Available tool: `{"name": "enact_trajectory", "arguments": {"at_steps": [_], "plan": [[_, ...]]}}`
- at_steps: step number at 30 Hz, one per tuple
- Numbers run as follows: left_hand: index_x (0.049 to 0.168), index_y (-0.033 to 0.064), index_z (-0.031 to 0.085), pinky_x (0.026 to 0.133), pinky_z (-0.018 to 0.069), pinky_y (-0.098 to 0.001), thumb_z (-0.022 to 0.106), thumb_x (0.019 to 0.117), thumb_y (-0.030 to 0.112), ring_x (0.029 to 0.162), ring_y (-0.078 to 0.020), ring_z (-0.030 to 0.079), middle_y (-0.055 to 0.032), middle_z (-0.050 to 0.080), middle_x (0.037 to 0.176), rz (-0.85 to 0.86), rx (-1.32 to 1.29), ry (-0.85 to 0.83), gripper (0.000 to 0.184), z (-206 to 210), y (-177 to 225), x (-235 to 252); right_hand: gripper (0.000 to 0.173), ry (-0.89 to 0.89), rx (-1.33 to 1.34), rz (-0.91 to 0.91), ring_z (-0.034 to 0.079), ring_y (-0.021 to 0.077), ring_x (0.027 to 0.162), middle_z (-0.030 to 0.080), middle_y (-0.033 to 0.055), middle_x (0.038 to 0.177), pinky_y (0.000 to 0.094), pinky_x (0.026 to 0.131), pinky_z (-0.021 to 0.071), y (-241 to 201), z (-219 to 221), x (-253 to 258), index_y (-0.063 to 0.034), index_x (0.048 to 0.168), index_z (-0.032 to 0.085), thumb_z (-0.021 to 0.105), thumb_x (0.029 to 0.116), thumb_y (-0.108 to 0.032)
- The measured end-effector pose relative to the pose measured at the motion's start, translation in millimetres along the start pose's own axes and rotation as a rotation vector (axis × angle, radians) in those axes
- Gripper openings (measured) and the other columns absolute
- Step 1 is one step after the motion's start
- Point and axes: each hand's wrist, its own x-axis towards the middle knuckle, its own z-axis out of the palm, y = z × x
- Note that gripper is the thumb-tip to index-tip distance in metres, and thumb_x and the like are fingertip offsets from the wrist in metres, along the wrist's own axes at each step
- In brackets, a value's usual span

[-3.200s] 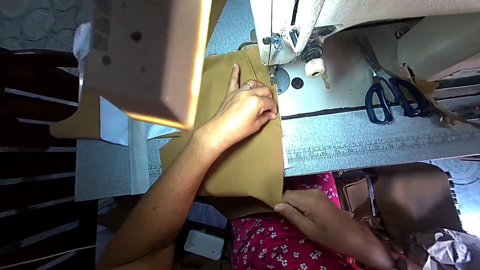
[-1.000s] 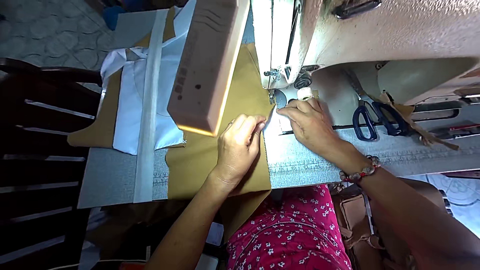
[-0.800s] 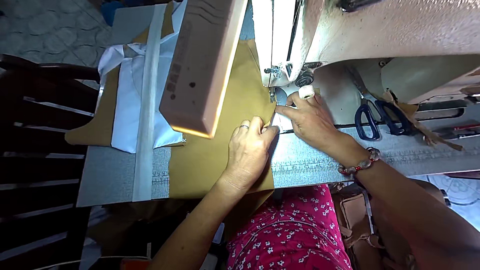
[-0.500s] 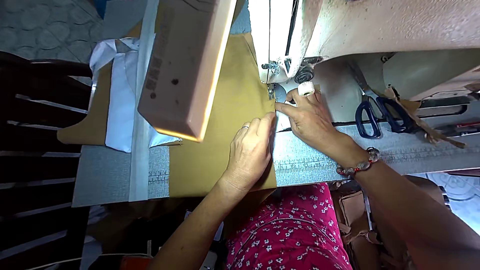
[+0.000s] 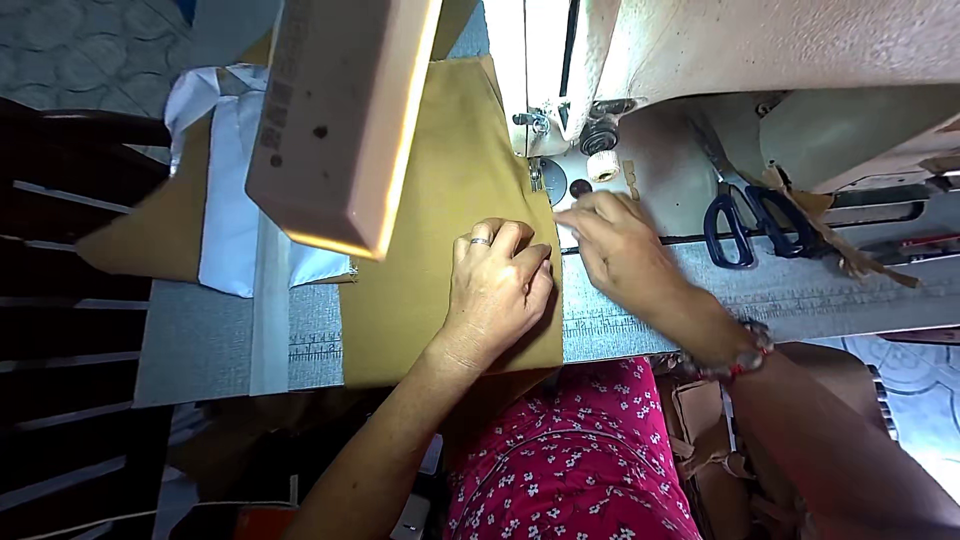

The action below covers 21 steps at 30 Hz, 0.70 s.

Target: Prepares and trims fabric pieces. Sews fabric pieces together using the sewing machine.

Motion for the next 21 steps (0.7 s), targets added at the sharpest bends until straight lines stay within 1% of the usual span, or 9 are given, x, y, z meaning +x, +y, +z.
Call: {"name": "enact_trajectory", "arguments": {"at_steps": [1,2,5,8,10,12,16,21], "plan": [[0.108,0.0108,0.079,0.097,0.0414,-0.0588,0.049,0.0988,0.023,0.126,-0.0419,0.056,-0.0162,0.069,0.124,-0.016,-0.045,-0.011,0.034,0.4,-3.2,-2.1,0.03,0.02,0.021,0.002,0.065,0.0377,0.105,0.068,0.0189,0.111,0.0488,0.088,0.0534,-3.9,2.3,-5.3,-0.0031,0.119,0.073,0.057,0.0936,0.003],[0.11,0.0123,0.079,0.101,0.0389,-0.0607,0.049,0.0993,0.023,0.13,-0.0425,0.054,-0.0158,0.068,0.128,-0.035,-0.087,-0.014,0.034,1.6,-5.7,-4.2,0.032,0.044,0.026,-0.004,0.066,0.0374,0.104,0.069,0.0185,0.109,0.0485,0.087,0.0538,-5.9,7.1,-10.6,-0.0043,0.118,0.074,0.056,0.0921,0.003],[0.115,0.0142,0.078,0.105,0.0371,-0.0624,0.052,0.0981,0.023,0.133,-0.0436,0.052,-0.0151,0.067,0.131,-0.049,-0.13,0.007,0.032,6.8,-9.4,-10.3,0.039,0.057,-0.027,-0.013,0.064,0.0395,0.112,0.069,0.0194,0.116,0.0515,0.092,0.0521,-8.1,17.3,-21.9,-0.0091,0.122,0.075,0.057,0.0901,0.003],[0.119,0.0137,0.077,0.107,0.0367,-0.0627,0.053,0.0987,0.023,0.135,-0.0436,0.051,-0.0147,0.066,0.134,-0.041,-0.15,0.006,0.033,5.6,-12.8,-14.5,0.038,0.083,-0.076,-0.001,0.063,0.0405,0.117,0.07,0.0189,0.119,0.0544,0.094,0.05,-10.1,23.3,-25.7,-0.0115,0.119,0.076,0.057,0.0889,0.002],[0.118,0.0128,0.077,0.108,0.0374,-0.0619,0.054,0.0982,0.023,0.135,-0.0439,0.052,-0.016,0.067,0.133,-0.033,-0.161,0.024,0.033,5.0,-15.3,-15.8,0.04,0.087,-0.108,0.005,0.062,0.0404,0.118,0.07,0.0174,0.12,0.0554,0.093,0.0485,-12.3,25.6,-25.6,-0.0147,0.12,0.077,0.056,0.0892,0.001],[0.118,0.0139,0.078,0.106,0.0384,-0.0619,0.054,0.0979,0.024,0.133,-0.0425,0.054,-0.0156,0.068,0.132,-0.035,-0.154,0.044,0.033,5.6,-16.8,-17.5,0.041,0.079,-0.13,0.007,0.061,0.0398,0.118,0.069,0.0163,0.12,0.0558,0.093,0.0471,-14.0,26.5,-24.8,-0.0171,0.121,0.076,0.055,0.0903,0.0],[0.12,0.0168,0.077,0.105,0.0393,-0.0615,0.051,0.0997,0.026,0.133,-0.0403,0.054,-0.0134,0.068,0.131,-0.035,-0.127,0.049,0.034,7.5,-18.5,-17.8,0.04,0.067,-0.1,0.027,0.06,0.0396,0.117,0.069,0.0162,0.12,0.0565,0.094,0.0445,-8.6,22.2,-20.9,-0.0206,0.117,0.078,0.055,0.0903,-0.001],[0.122,0.0179,0.077,0.104,0.0399,-0.0618,0.049,0.1003,0.027,0.132,-0.0412,0.055,-0.0131,0.07,0.129,-0.028,-0.107,0.047,0.036,9.6,-22.8,-16.0,0.04,0.044,-0.096,0.027,0.06,0.0403,0.116,0.068,0.0162,0.12,0.0549,0.092,0.0449,-4.6,17.5,-11.8,-0.0226,0.113,0.079,0.055,0.0899,-0.002]]}}
